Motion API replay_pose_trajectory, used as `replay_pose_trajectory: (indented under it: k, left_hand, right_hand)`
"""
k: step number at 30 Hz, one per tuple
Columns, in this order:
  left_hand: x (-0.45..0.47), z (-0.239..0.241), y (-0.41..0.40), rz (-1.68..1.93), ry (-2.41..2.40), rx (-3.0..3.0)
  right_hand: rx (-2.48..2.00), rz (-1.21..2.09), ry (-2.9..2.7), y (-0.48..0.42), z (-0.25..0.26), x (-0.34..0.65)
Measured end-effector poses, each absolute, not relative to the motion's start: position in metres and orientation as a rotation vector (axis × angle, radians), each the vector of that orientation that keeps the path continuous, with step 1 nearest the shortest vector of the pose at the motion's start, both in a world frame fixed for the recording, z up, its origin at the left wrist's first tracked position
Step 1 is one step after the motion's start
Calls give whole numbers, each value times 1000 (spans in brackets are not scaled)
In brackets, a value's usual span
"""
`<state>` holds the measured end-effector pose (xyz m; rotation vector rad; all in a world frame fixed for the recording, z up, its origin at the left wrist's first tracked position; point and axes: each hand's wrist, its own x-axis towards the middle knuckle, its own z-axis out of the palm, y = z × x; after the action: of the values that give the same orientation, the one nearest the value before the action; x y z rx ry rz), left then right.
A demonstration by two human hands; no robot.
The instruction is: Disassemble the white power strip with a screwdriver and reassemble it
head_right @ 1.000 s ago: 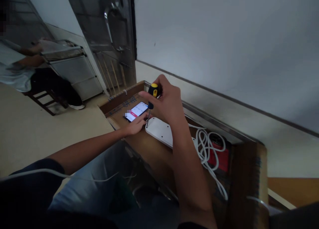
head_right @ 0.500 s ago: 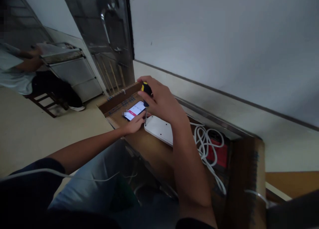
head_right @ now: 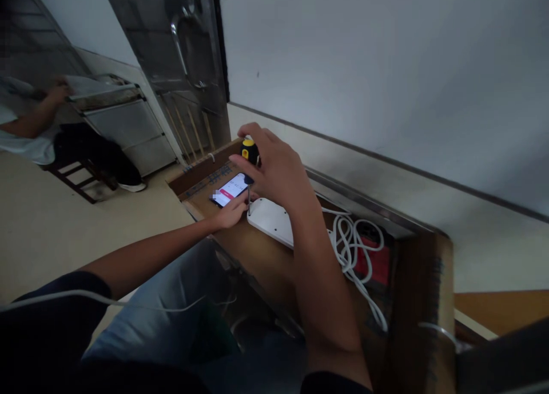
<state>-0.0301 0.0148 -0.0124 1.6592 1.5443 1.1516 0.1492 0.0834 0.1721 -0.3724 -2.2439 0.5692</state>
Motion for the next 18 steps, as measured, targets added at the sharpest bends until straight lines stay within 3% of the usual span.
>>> replay_pose_trajectory:
  k: [5, 11, 18]
  left_hand:
    - [-29, -10, 14, 1143, 1550, 1658]
    - [-29, -11, 14, 1140, 1539, 1660]
    - [-28, -9, 14, 1140, 1527, 1669]
  right_hand:
    - [-445, 471, -2293, 85, 169, 147]
    - [-149, 699, -2340, 89, 172, 157]
    - [-372, 668, -2225, 84, 177, 157]
